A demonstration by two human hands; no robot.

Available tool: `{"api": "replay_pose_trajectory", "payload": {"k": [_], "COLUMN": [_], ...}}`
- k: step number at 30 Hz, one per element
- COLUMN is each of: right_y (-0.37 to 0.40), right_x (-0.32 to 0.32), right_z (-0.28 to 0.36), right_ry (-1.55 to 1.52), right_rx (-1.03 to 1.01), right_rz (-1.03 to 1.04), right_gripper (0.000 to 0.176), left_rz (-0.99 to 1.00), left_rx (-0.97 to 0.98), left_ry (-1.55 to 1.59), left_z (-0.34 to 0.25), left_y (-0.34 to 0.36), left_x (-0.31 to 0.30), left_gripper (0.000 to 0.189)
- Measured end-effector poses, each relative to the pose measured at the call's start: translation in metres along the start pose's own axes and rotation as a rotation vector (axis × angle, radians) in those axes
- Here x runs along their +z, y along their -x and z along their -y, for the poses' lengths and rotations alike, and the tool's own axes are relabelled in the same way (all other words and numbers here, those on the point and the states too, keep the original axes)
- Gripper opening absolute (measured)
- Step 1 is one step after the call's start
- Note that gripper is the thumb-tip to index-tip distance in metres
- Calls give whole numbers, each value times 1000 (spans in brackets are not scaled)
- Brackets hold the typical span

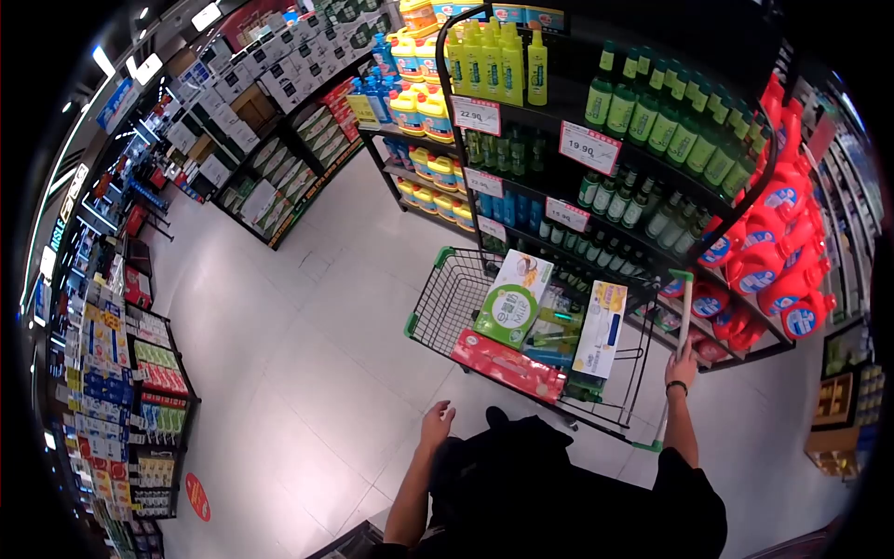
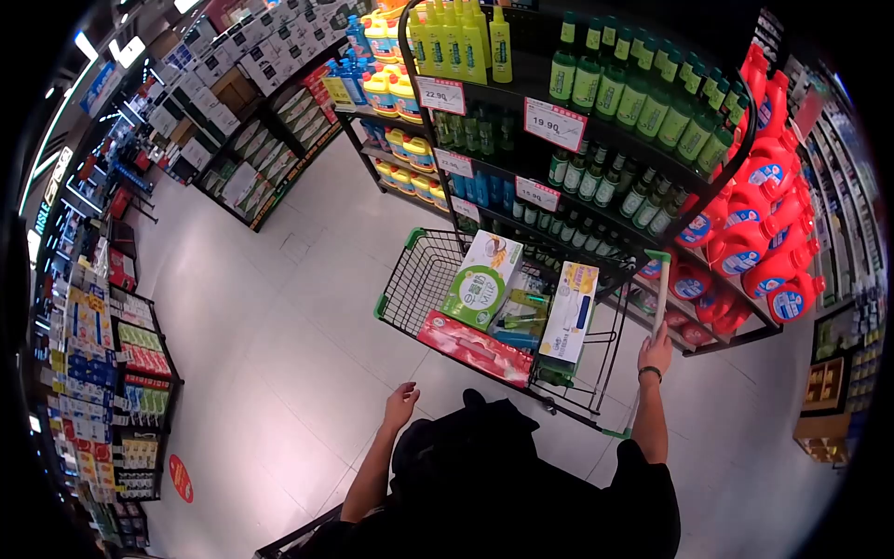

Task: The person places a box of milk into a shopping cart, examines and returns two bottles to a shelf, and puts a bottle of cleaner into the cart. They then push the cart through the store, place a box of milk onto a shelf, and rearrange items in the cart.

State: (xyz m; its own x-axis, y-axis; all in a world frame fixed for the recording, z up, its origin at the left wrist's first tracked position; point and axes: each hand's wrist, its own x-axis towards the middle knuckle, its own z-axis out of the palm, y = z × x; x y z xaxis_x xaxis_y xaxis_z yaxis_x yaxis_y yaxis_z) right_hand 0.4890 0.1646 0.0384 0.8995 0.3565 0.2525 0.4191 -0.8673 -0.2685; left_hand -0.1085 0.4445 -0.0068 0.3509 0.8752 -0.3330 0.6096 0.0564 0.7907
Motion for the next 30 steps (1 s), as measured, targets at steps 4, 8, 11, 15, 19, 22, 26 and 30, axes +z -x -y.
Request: {"api": "replay_pose_trajectory", "payload": {"k": [4,8,11,15,19,22,26,30], "right_y": [21,47,46,34,28,27,23,18], "right_x": [-24,10,18,45,26,33,28,6], "right_z": [75,179,255,298,334,334,323,329], "right_ry": [40,-40,10,24,87,146,117,119], "right_rx": [-58,-61,38,264,411,442,453,541], "right_rz": [-211,-19,184,382,442,437,396,393], "right_gripper": [58,64,75,96,111,115,115,122], "left_rz": [41,-13,102,111,177,236,218,248], "left_rx": [270,454,427,529,507,501,599,616], "left_ry": [-139,-258,-148,-234,-216,-230,-323,-404], "left_z": [-45,-67,-75,-81,-51,-35,-21,-24], "left_y": [-77,-138,-169,-187,-222,-251,-297,-325], "left_x": [-10,-5,-8,-44,-90,-122,-155,-171], "left_gripper": [40,40,42,41,40,38,39,48]}}
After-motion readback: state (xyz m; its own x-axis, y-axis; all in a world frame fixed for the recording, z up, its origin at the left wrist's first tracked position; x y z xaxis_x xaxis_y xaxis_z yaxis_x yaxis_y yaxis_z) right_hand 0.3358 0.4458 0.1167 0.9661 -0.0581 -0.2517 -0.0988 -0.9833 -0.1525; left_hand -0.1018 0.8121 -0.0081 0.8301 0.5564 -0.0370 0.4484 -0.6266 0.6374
